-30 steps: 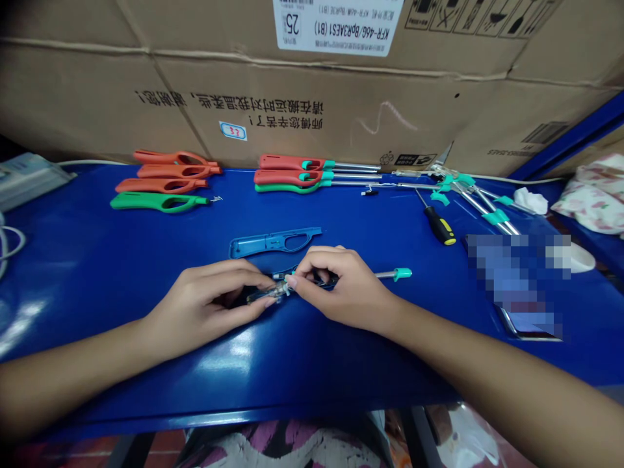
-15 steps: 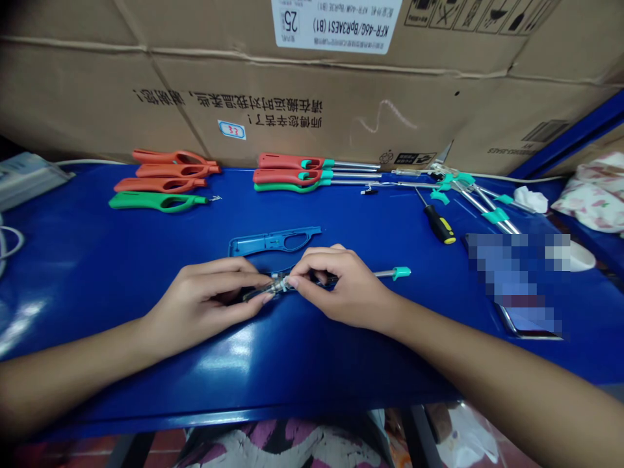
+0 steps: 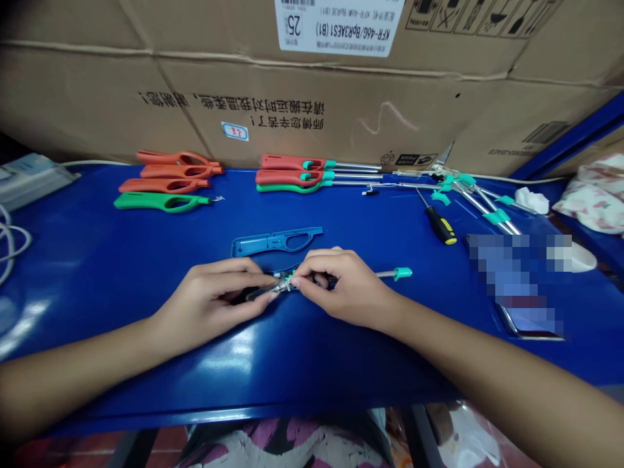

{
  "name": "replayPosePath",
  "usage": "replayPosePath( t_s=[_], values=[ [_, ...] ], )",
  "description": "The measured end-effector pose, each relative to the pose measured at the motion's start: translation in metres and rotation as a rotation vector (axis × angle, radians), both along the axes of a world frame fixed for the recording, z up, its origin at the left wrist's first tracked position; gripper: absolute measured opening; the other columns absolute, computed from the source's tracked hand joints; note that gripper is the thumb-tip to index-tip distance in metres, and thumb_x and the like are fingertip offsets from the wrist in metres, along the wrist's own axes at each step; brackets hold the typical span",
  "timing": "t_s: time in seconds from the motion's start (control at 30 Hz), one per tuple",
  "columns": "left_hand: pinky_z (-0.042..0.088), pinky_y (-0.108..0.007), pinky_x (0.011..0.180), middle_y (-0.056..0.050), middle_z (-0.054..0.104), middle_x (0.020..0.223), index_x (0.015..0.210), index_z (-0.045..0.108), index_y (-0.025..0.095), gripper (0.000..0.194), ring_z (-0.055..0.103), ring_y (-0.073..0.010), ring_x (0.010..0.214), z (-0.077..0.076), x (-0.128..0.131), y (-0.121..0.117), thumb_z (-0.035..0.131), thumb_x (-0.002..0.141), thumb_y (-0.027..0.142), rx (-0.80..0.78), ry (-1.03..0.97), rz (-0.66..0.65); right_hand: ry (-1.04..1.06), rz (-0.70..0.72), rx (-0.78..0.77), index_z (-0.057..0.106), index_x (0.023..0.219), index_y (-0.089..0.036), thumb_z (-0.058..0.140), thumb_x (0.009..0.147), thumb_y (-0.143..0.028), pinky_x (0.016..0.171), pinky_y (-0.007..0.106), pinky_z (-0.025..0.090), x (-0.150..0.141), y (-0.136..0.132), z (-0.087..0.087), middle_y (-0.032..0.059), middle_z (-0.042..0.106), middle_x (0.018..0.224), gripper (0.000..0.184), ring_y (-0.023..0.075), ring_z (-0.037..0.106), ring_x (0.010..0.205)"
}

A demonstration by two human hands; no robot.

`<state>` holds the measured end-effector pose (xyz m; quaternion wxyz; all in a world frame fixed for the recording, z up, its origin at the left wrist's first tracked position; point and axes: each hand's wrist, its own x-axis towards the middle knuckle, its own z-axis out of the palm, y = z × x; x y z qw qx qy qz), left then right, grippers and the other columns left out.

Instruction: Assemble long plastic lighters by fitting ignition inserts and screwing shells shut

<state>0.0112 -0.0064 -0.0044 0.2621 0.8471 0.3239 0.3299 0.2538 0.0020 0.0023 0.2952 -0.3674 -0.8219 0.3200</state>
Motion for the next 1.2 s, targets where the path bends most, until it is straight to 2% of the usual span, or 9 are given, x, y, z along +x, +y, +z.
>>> replayPosePath(
  t_s=[0.13,0.3,0.4,0.53,0.67,0.83,0.93,1.2],
  values=[
    [0.052,-0.019,0.076,-0.003,0.071,0.096,0.112,0.075,0.016,0.020,0.068,-0.0103,0.083,0.016,-0.009,0.006,0.067,0.094,0.020,0.035,0.098,-0.034,-0.005,0.036,0.000,0.072,0.091,-0.013,0.062,0.095,-0.022,0.062,0.022,0.043,0.003,0.000,0.003,0.0036,0.066,0.082,0.014,0.0089,0.054,0.066],
    [0.053,-0.022,0.078,-0.002,0.074,0.102,0.112,0.075,0.021,0.019,0.071,-0.0135,0.088,0.031,-0.022,0.013,0.066,0.095,0.026,0.025,0.278,-0.074,-0.015,0.057,0.046,0.070,0.102,-0.014,0.060,0.096,-0.021,0.066,0.023,0.045,0.006,-0.001,0.006,0.0047,0.064,0.093,0.014,0.0091,0.052,0.070],
    [0.054,-0.024,0.080,-0.001,0.075,0.102,0.107,0.075,0.022,0.017,0.071,-0.0155,0.089,0.030,-0.024,0.015,0.067,0.094,0.029,-0.009,0.328,-0.103,-0.066,0.072,0.076,0.068,0.107,-0.016,0.058,0.097,-0.022,0.073,0.026,0.046,0.007,-0.001,0.007,0.0050,0.064,0.099,0.015,0.0111,0.056,0.079],
    [0.054,-0.025,0.079,-0.003,0.073,0.102,0.107,0.075,0.020,0.017,0.071,-0.0151,0.088,0.025,-0.022,0.016,0.068,0.094,0.027,-0.031,0.317,-0.102,-0.231,0.092,0.205,0.066,0.116,-0.020,0.056,0.099,-0.024,0.092,0.036,0.043,0.009,0.000,0.008,0.0060,0.064,0.107,0.021,0.0178,0.058,0.102],
    [0.053,-0.024,0.079,-0.003,0.072,0.100,0.106,0.075,0.018,0.016,0.070,-0.0138,0.086,0.023,-0.022,0.017,0.069,0.093,0.025,-0.037,0.279,-0.084,-0.347,0.128,0.321,0.064,0.126,-0.023,0.054,0.099,-0.027,0.095,0.041,0.041,0.011,0.001,0.008,0.0088,0.062,0.117,0.029,0.0215,0.055,0.109],
    [0.053,-0.026,0.079,-0.004,0.072,0.100,0.108,0.076,0.020,0.018,0.070,-0.0146,0.085,0.026,-0.023,0.016,0.066,0.095,0.026,-0.056,0.288,-0.086,-0.443,0.210,0.448,0.060,0.135,-0.026,0.053,0.100,-0.026,0.101,0.046,0.038,0.015,0.002,0.010,0.0101,0.058,0.135,0.036,0.0254,0.051,0.121],
    [0.053,-0.026,0.078,-0.003,0.072,0.099,0.106,0.077,0.021,0.017,0.069,-0.0143,0.084,0.027,-0.022,0.016,0.066,0.094,0.026,-0.075,0.288,-0.066,-0.466,0.230,0.461,0.060,0.138,-0.026,0.054,0.099,-0.027,0.104,0.049,0.037,0.017,0.002,0.009,0.0106,0.056,0.140,0.039,0.0265,0.050,0.123],
    [0.049,-0.021,0.061,0.000,0.072,0.089,0.094,0.079,0.022,0.010,0.064,-0.0102,0.067,0.025,-0.016,0.015,0.074,0.087,0.027,-0.233,0.242,0.072,-0.482,0.231,0.444,0.060,0.138,-0.024,0.054,0.099,-0.028,0.104,0.050,0.038,0.015,0.003,0.007,0.0115,0.056,0.142,0.040,0.0277,0.050,0.124]
  ],
)
